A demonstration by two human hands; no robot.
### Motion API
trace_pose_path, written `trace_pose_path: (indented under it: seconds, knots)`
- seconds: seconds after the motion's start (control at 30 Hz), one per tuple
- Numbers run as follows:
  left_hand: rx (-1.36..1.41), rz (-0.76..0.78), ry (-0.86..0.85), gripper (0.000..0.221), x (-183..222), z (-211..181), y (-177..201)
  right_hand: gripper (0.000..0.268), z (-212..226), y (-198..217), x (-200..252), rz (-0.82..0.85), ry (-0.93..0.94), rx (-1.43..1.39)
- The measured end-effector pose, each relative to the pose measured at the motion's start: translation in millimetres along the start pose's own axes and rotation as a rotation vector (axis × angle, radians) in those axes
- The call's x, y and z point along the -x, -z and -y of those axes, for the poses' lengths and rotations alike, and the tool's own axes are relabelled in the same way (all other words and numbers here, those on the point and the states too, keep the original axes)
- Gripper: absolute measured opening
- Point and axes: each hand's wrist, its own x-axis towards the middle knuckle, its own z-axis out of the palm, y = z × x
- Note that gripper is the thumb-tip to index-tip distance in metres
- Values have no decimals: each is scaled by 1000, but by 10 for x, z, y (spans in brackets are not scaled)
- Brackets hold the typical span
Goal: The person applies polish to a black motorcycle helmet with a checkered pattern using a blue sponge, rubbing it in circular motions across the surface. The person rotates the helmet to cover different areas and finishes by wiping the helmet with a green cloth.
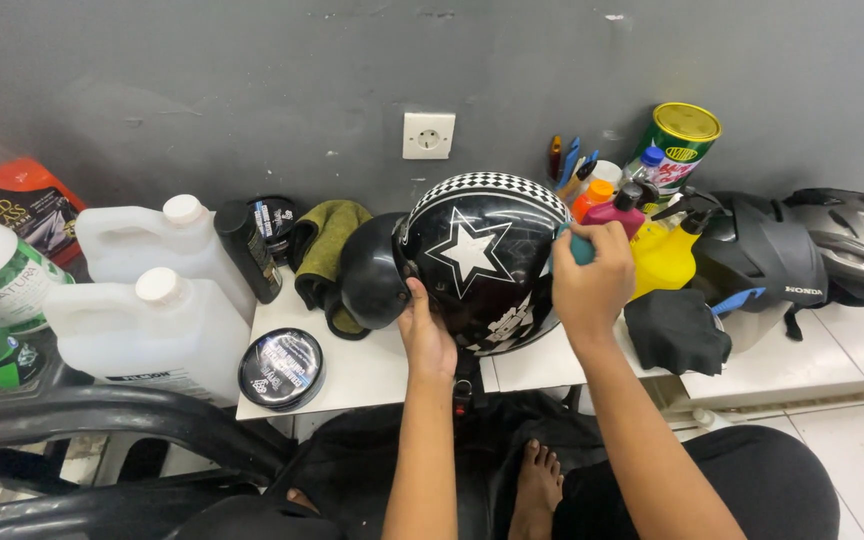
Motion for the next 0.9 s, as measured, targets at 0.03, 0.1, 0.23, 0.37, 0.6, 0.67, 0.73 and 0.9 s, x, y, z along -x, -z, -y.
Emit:
trace_pose_path:
  seconds: [0.03, 0.1, 0.23, 0.37, 0.6, 0.67, 0.73, 0.9]
  knots:
    - [0, 3, 0, 48, 12, -20, -32, 5, 63, -57, -17, -3, 0, 0]
    - [-7, 0, 11, 48, 53, -58, -77, 5, 183, -159, -29, 81, 169, 8]
    - [-16, -16, -3, 47, -17, 51, 12, 2, 195, -59, -72, 159, 100, -22]
    - [-2, -19, -5, 48, -19, 66, 30, 4, -87, 12, -20, 135, -163, 66]
    - [-28, -44, 10, 47, 65, -3, -92, 2, 269, -333, -264, 234, 59, -22]
    - [-32, -47, 6, 47, 74, -23, -85, 3, 301, -280, -283, 244, 47, -49]
    - [-34, -51, 3, 48, 60, 9, -45, 4, 239, -186, -210, 254, 36, -75]
    - [-16, -76, -2, 45, 75, 9, -70, 4, -74, 136, 252, 45, -384, -42]
